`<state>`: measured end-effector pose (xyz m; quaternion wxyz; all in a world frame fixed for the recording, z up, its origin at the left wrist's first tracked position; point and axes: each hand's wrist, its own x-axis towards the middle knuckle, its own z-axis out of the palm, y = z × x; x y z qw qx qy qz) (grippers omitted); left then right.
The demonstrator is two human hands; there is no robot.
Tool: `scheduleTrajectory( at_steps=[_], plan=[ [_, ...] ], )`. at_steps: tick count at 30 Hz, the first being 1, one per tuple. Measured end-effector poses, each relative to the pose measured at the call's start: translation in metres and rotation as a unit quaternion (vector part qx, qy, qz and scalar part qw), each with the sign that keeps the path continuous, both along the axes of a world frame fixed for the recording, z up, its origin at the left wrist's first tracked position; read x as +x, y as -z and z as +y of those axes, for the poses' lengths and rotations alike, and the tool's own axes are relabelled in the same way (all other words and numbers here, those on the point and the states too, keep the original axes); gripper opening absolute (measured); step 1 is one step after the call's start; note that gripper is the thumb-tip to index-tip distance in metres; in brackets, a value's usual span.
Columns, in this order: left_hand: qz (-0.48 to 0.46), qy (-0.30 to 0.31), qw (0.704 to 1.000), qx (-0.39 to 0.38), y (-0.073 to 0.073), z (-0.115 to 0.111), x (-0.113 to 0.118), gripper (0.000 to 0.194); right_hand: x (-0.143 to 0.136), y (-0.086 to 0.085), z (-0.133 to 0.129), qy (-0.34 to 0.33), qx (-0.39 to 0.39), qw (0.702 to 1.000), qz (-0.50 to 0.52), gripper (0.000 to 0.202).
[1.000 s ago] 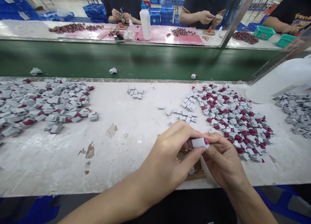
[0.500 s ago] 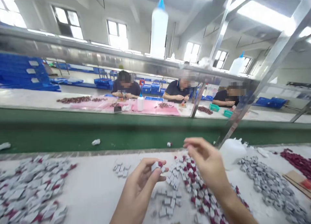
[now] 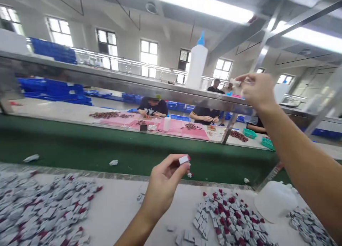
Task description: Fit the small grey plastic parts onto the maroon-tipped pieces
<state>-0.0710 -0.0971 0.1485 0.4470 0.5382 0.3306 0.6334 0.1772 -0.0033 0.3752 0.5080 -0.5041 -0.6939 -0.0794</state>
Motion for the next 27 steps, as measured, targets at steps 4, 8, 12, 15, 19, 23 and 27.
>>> scheduleTrajectory(
  at_steps=[4, 8, 12, 15, 19, 23, 27],
  plan=[
    [-0.016, -0.001, 1.0, 0.002, -0.009, -0.005, -0.003, 0.015, -0.038, 0.074, -0.071, -0.137, 0.004, 0.99, -0.018, 0.016],
    [-0.011, 0.0, 0.999, 0.032, -0.006, -0.016, 0.002, 0.013, -0.069, 0.144, -0.105, -0.254, -0.149, 0.953, 0.069, 0.014],
    [-0.061, 0.022, 0.998, 0.026, 0.0, -0.028, 0.015, 0.011, -0.081, 0.17, -0.106, -0.274, -0.237, 0.918, 0.159, 0.021],
    [-0.07, -0.008, 0.997, 0.025, -0.001, -0.033, 0.02, 0.007, -0.082, 0.182, -0.11, -0.278, -0.234, 0.905, 0.223, 0.024],
    [-0.044, -0.119, 0.99, 0.059, -0.01, -0.038, 0.01, 0.008, -0.075, 0.199, -0.127, -0.261, -0.259, 0.907, 0.203, 0.022],
    [0.032, -0.106, 0.987, 0.112, -0.012, -0.04, 0.005, 0.01, -0.06, 0.19, -0.136, -0.213, -0.196, 0.921, 0.263, 0.021],
    [0.035, -0.086, 0.99, 0.109, -0.004, -0.043, 0.015, 0.012, -0.057, 0.17, -0.133, -0.234, -0.167, 0.925, 0.249, 0.016]
  ],
)
